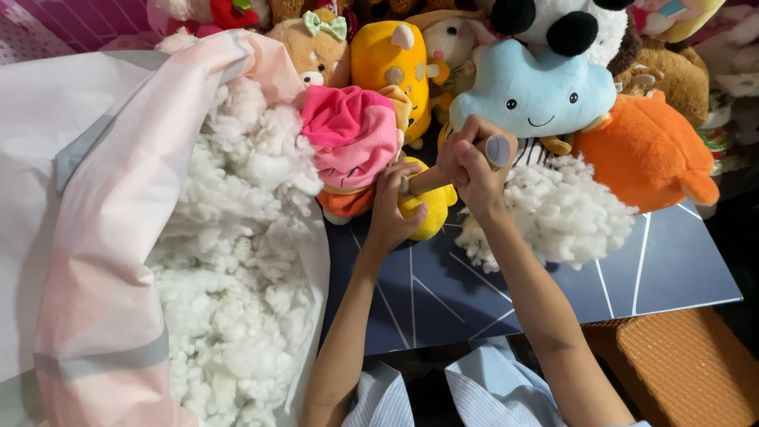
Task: Stuffing a small yellow plush toy with white fiberfill using hands and a wooden dowel.
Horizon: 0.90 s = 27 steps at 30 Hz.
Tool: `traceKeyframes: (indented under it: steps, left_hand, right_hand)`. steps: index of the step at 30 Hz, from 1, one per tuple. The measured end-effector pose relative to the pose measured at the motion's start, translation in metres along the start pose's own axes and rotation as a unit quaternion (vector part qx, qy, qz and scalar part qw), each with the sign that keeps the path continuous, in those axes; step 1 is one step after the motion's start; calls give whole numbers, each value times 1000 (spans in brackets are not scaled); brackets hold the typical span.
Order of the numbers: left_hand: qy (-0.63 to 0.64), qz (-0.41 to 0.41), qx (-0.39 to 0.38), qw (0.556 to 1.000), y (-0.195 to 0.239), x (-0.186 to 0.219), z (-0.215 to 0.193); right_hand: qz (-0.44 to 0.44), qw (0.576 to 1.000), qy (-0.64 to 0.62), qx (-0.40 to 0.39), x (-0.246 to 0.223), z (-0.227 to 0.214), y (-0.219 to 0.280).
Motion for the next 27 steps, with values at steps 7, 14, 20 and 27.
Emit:
traceKeyframes:
  steps: [7, 14, 20, 27]
  left_hand:
    - [-22, 18, 6, 1000, 0, 8, 5]
    - [3, -49, -19, 999, 0, 14, 0]
    - [-24, -39, -28, 999, -6, 32, -6]
    - [-190, 0, -57, 980, -7, 51, -25]
  right_hand:
    - [38, 999, -10, 20, 18, -25, -8]
    - [10, 1000, 22, 5, 22, -11, -5]
    - [18, 1000, 11, 21, 20, -24, -3]
    - [22, 999, -3, 33, 15, -29, -4]
Point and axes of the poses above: each hand's wrist, its own y-axis away from the middle knuckle, its own z-axis out of the palm, x = y × z, the point moved 3 cm from there along -y, towards the middle knuckle, and after that the axes turned 11 degrees about x, right-handed, at the moved point
